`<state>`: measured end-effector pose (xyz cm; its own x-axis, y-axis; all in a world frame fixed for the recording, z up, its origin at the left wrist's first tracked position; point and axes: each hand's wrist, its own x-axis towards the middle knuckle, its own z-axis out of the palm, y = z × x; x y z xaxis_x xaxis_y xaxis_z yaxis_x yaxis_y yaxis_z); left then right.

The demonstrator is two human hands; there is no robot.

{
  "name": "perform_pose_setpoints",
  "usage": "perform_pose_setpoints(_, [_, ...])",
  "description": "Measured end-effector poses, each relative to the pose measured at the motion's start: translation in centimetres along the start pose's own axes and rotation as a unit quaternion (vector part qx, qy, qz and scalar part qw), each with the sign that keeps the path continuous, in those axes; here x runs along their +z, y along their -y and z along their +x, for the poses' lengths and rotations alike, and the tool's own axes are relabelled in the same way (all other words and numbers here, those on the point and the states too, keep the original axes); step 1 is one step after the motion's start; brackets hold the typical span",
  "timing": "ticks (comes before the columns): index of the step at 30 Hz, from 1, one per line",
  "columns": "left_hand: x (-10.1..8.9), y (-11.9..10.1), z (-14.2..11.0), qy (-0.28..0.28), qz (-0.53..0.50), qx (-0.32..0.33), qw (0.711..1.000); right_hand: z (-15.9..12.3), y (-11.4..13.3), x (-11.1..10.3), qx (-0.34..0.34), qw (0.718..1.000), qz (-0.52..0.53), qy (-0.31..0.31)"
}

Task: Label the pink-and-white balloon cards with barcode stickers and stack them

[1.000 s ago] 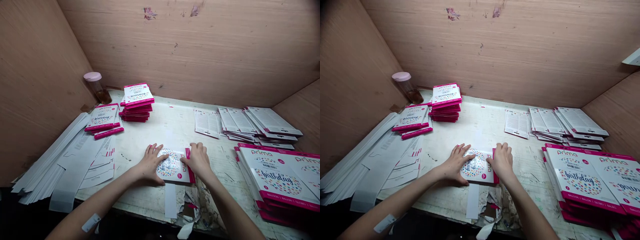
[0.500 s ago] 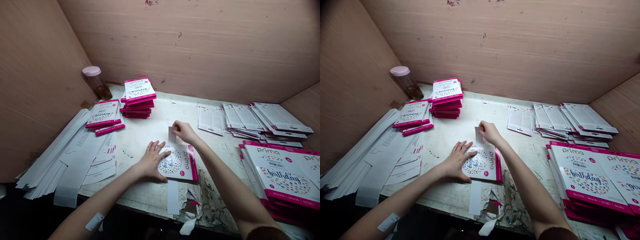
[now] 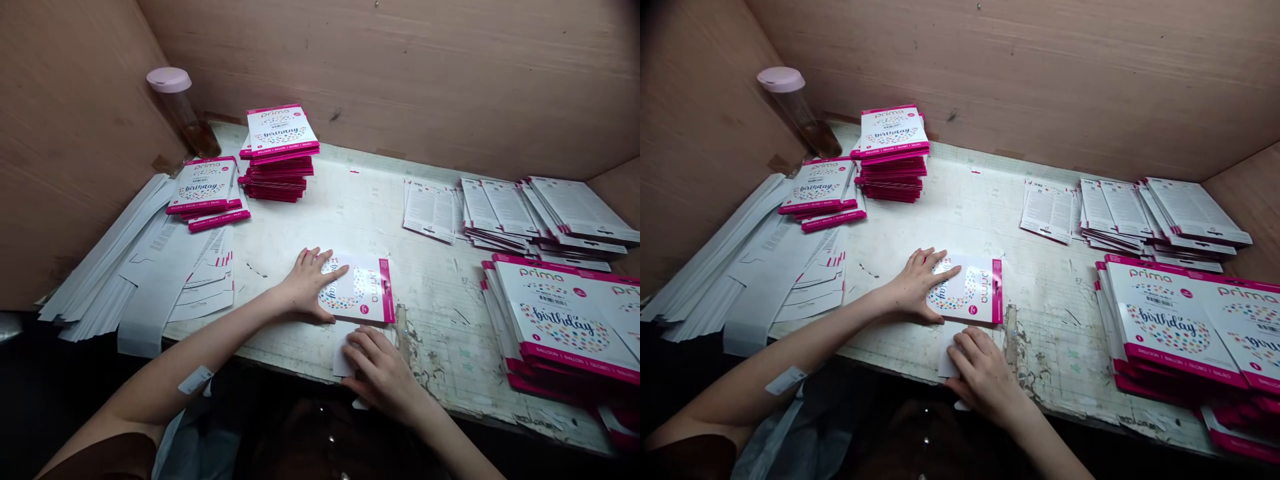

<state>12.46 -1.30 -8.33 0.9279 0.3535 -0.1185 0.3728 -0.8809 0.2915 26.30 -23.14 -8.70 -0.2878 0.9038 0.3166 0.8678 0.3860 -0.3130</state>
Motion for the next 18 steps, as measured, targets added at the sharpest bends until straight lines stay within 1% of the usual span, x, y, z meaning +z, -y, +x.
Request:
perform_pose_setpoints(3, [0.1,0.1,0.0,-0.006,0.005,0.006,1.000,-0.9,0.4,-0.1,-0.040,0.998,-0.036,-0.030])
perform_pose_setpoints(6, [0.3,0.2,0.1,-0.001,0.006,0.019,1.000,-0.1,-0.1,-0.7,-0.079,0.994,-0.065,-0.046])
perform_pose_setpoints(9, [0.5,0.5,0.2,0.016,-0.001,0.034,0.999,1.7,-1.0,-1.8,-0.078,0.995,-0.062,-0.025])
perform_pose_setpoints(12, [0.7,0.6,0.3,0.014,-0.018,0.039,0.999,3.1,-2.2,-2.7,-0.082,0.994,-0.071,-0.012])
perform_pose_setpoints(15, [0.8,0.5,0.3,0.000,-0.032,0.039,0.999,3.6,-3.2,-2.9,-0.080,0.993,-0.081,-0.011])
perform_pose_setpoints(18, [0.9,0.4,0.2,-0.010,-0.040,0.038,0.998,3.4,-3.4,-2.6,-0.076,0.993,-0.082,-0.024])
